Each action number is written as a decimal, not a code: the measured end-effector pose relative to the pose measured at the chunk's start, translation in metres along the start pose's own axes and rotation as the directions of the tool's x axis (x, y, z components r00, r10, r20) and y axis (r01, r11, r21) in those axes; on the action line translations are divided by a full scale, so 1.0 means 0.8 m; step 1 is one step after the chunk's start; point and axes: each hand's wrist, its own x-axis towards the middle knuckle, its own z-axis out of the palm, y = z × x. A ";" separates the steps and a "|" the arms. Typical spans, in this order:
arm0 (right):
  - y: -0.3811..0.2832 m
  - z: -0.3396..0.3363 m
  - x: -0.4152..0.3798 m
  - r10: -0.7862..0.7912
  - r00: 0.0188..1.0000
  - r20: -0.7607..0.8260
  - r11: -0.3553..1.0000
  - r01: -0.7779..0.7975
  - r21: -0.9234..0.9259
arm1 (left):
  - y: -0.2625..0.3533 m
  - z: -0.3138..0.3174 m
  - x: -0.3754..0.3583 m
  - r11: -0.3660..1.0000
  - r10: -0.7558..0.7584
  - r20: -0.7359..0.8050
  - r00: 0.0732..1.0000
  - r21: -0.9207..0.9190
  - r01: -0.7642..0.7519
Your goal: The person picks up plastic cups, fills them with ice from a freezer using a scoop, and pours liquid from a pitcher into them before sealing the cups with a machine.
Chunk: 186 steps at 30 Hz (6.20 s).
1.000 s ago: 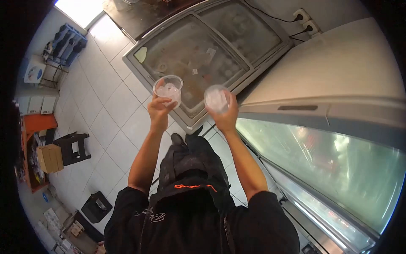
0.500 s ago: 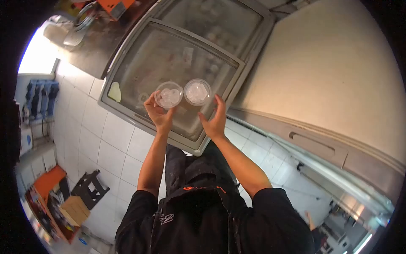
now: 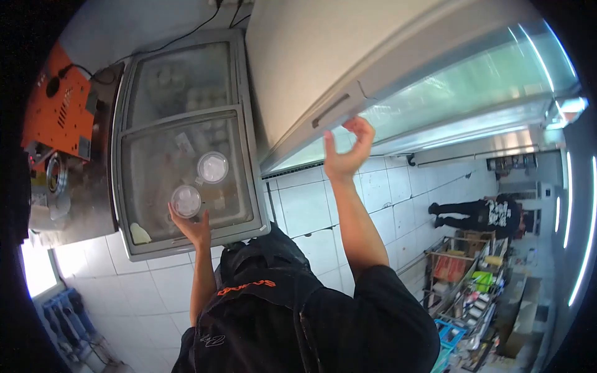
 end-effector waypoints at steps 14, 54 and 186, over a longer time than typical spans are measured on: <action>-0.087 0.058 0.032 -0.021 0.958 -0.287 0.896 -0.109 -0.430 | 0.069 -0.083 -0.017 0.875 0.476 -0.050 0.878 0.121 -0.468; 0.058 -0.375 -0.326 0.796 -0.377 -0.473 -0.300 -0.925 0.233 | 0.198 0.082 -0.119 0.916 0.270 0.562 0.782 0.102 -0.389; 0.036 -0.067 -0.115 0.793 0.283 0.540 0.448 -0.871 -0.201 | -0.064 -0.217 -0.005 0.987 -0.053 -0.077 0.996 0.146 0.064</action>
